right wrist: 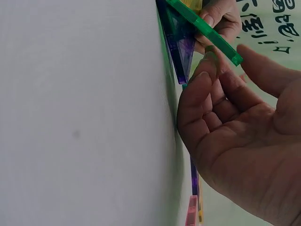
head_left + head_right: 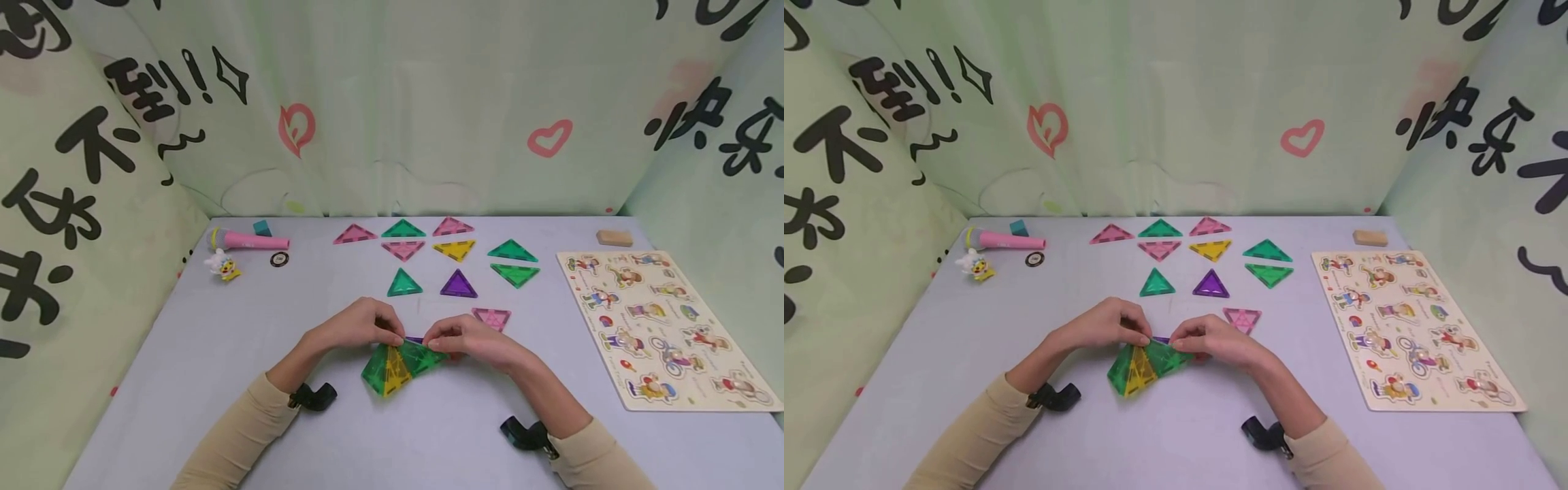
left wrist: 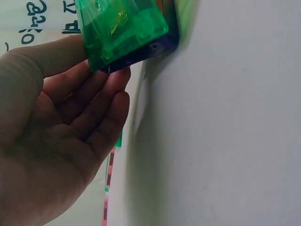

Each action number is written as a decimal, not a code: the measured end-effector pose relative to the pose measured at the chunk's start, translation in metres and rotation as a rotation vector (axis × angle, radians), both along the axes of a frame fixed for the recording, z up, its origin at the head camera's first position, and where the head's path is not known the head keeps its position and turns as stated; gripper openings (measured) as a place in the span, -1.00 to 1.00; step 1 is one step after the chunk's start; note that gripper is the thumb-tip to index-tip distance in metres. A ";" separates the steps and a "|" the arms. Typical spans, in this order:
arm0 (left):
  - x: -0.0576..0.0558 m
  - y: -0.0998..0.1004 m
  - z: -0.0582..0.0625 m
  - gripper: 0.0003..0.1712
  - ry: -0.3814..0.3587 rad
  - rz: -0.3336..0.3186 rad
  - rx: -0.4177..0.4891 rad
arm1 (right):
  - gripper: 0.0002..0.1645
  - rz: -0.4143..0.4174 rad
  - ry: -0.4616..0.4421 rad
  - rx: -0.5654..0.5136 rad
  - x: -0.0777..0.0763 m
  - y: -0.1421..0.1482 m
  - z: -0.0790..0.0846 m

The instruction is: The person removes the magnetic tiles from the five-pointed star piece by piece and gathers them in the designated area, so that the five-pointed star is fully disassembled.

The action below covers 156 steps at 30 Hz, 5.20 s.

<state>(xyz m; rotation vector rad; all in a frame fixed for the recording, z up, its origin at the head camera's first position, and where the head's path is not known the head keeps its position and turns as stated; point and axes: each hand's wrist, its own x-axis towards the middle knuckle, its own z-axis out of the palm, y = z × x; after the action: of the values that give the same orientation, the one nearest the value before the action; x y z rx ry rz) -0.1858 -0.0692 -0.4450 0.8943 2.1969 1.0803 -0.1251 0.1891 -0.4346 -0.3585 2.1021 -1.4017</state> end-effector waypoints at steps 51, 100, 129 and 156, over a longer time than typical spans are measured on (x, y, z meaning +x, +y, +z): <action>-0.009 -0.017 0.004 -0.79 -0.099 0.207 0.188 | -0.80 0.028 0.058 0.024 0.000 0.001 -0.007; -0.103 -0.064 -0.002 -0.72 0.062 0.739 -0.006 | -0.82 0.002 0.042 0.037 0.001 0.001 -0.011; -0.114 -0.054 -0.002 -0.74 0.173 0.746 -0.130 | -0.84 -0.023 0.047 0.045 0.003 0.001 -0.010; -0.071 -0.056 -0.004 -0.78 0.152 0.670 -0.093 | -0.83 -0.018 0.041 0.041 0.002 0.000 -0.009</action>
<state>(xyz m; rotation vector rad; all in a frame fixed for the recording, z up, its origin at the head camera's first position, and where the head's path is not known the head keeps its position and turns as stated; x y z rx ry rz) -0.2570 -0.1247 -0.4489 0.1861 2.7387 1.2052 -0.1227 0.1887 -0.4436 -0.3555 2.1694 -1.3705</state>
